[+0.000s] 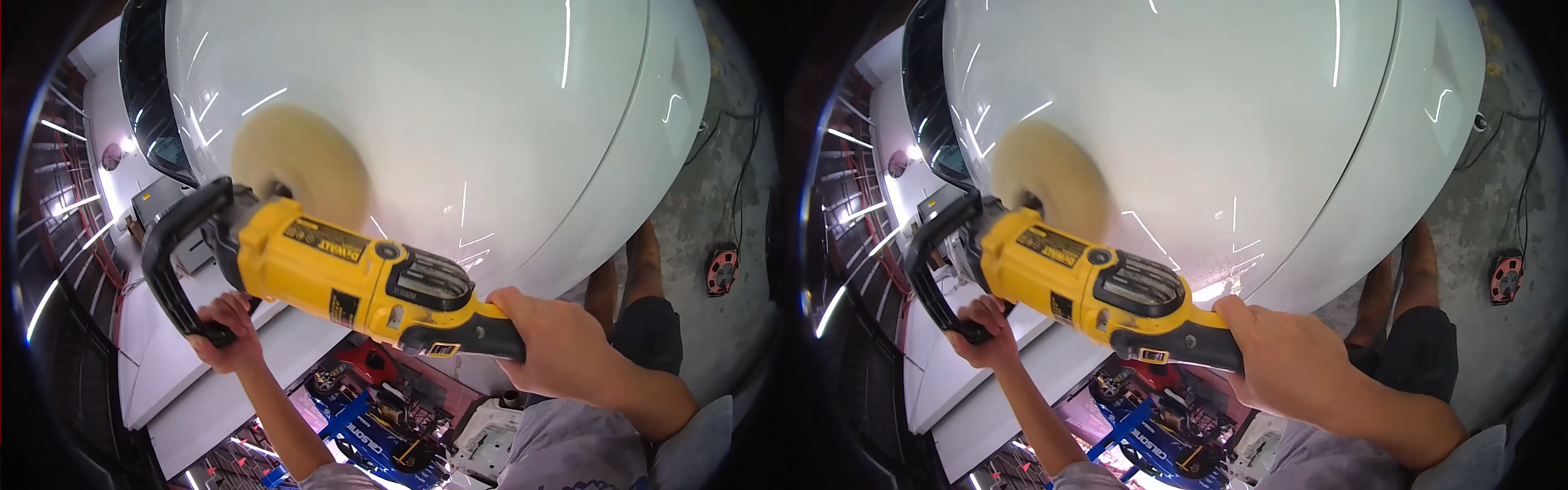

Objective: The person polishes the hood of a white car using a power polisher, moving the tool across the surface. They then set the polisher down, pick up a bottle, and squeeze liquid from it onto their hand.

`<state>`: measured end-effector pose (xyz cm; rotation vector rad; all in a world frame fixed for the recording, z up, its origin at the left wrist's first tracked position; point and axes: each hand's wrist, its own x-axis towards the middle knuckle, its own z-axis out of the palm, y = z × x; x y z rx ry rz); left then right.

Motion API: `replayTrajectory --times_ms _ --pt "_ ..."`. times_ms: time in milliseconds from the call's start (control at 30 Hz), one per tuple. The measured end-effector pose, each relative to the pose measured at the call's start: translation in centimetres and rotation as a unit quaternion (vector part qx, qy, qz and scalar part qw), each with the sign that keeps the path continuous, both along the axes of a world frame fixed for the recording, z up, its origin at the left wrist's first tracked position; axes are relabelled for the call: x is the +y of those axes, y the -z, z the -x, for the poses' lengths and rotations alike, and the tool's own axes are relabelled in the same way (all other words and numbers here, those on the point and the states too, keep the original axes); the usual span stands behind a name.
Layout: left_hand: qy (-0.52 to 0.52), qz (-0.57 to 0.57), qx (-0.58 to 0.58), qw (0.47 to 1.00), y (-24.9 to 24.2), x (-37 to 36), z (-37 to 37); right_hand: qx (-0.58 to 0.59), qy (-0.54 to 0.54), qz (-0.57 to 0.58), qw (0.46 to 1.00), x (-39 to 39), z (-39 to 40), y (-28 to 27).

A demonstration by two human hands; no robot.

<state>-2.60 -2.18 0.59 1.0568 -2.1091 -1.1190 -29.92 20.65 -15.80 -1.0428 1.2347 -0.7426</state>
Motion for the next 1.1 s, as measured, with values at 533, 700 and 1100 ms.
replayTrajectory --times_ms 533,700,1100 --pt "-0.084 0.036 -0.032 0.995 4.1 11.5 -4.4 0.044 -0.053 0.015 0.998 6.4 -0.9 3.2" --pt "-0.075 0.047 -0.031 0.996 5.9 14.6 -2.3 0.073 -0.054 0.008 0.996 9.0 1.3 4.1" --pt "-0.083 0.032 -0.073 0.993 5.9 16.9 -4.6 0.072 -0.058 0.009 0.996 9.7 -1.1 5.2"
